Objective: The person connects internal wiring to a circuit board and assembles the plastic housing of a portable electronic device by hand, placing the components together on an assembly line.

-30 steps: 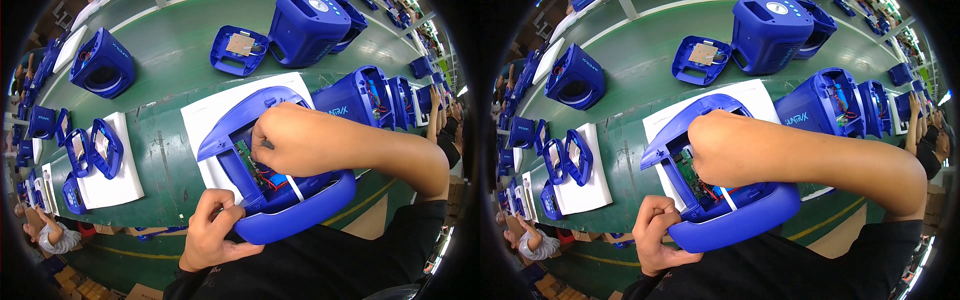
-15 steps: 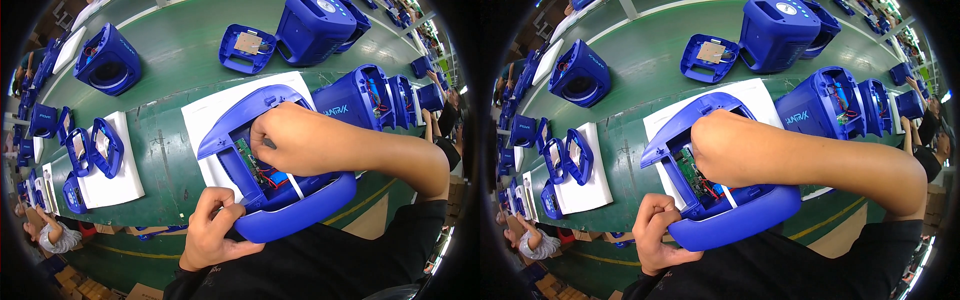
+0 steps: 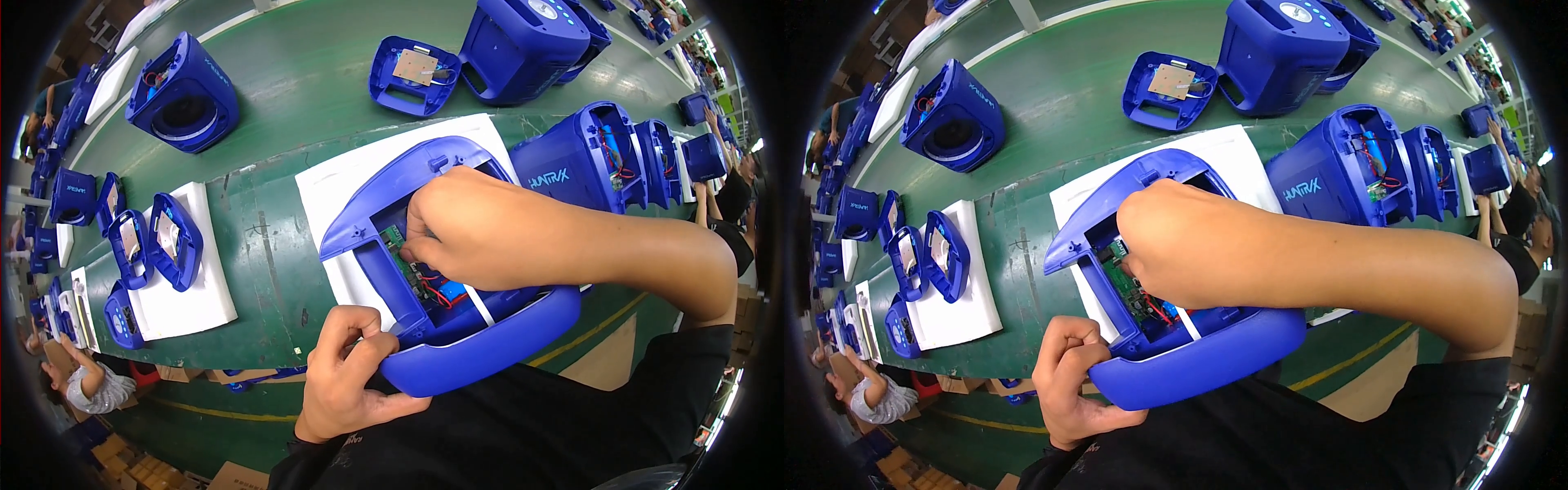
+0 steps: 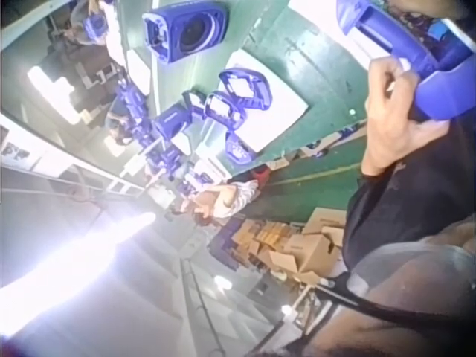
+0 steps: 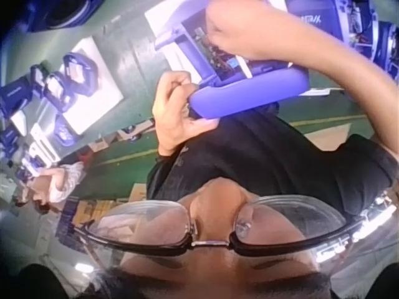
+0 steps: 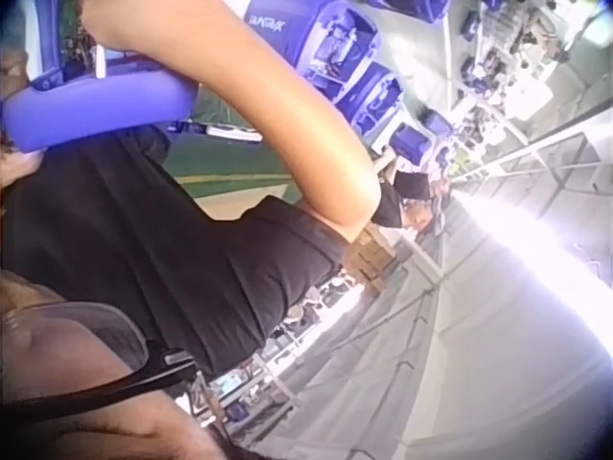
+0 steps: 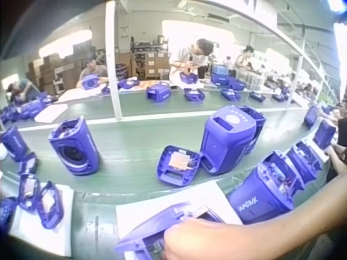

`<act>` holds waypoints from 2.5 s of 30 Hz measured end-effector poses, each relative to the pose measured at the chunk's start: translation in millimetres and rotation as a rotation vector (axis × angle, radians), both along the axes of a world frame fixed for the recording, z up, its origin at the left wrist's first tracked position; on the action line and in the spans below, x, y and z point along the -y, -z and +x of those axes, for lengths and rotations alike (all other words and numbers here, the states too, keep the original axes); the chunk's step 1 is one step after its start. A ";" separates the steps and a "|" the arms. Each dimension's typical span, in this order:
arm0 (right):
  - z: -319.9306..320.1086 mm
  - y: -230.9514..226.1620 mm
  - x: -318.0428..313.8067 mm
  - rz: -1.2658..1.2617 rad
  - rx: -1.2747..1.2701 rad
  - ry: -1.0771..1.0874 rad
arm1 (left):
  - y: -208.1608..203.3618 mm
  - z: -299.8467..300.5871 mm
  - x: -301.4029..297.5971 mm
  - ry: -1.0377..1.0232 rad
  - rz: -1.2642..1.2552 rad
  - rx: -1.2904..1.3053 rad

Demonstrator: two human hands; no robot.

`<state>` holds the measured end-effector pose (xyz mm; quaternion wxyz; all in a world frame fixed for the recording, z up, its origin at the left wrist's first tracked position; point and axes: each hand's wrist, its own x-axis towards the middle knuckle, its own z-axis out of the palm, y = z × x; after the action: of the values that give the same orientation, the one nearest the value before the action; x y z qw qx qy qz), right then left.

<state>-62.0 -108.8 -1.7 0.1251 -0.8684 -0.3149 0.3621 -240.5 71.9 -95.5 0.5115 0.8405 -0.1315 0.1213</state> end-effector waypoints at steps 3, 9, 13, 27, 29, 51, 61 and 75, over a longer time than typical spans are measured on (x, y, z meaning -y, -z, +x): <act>0.0 8.2 1.7 0.018 0.026 0.005 | -0.5 0.4 -0.1 -0.005 0.001 -0.008; 0.6 16.6 6.6 0.087 0.073 -0.063 | 2.3 1.3 -0.2 0.007 0.009 0.002; 3.3 10.9 3.8 0.048 0.050 -0.089 | 2.3 0.8 0.3 -0.002 0.000 0.016; -26.8 -32.8 50.7 0.602 0.239 0.294 | 14.2 -13.1 -5.0 -0.081 -0.004 0.056; -56.3 -41.5 92.5 0.743 0.154 0.584 | 22.7 -7.2 -4.3 -0.027 -0.041 0.110; -77.4 25.7 104.9 0.864 0.316 0.692 | -38.1 34.2 13.4 -0.418 -0.254 -0.111; -80.2 30.0 91.6 0.799 0.293 0.709 | -19.4 37.3 7.1 -0.366 -0.428 -0.180; -104.0 76.3 39.7 1.204 -0.039 0.694 | 28.6 18.7 -41.8 -0.197 -0.783 -0.262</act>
<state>-166.1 -148.6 -78.0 0.6991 -0.6918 -0.1627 0.0790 -221.7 113.7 -124.1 0.7904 0.5997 0.0718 0.1024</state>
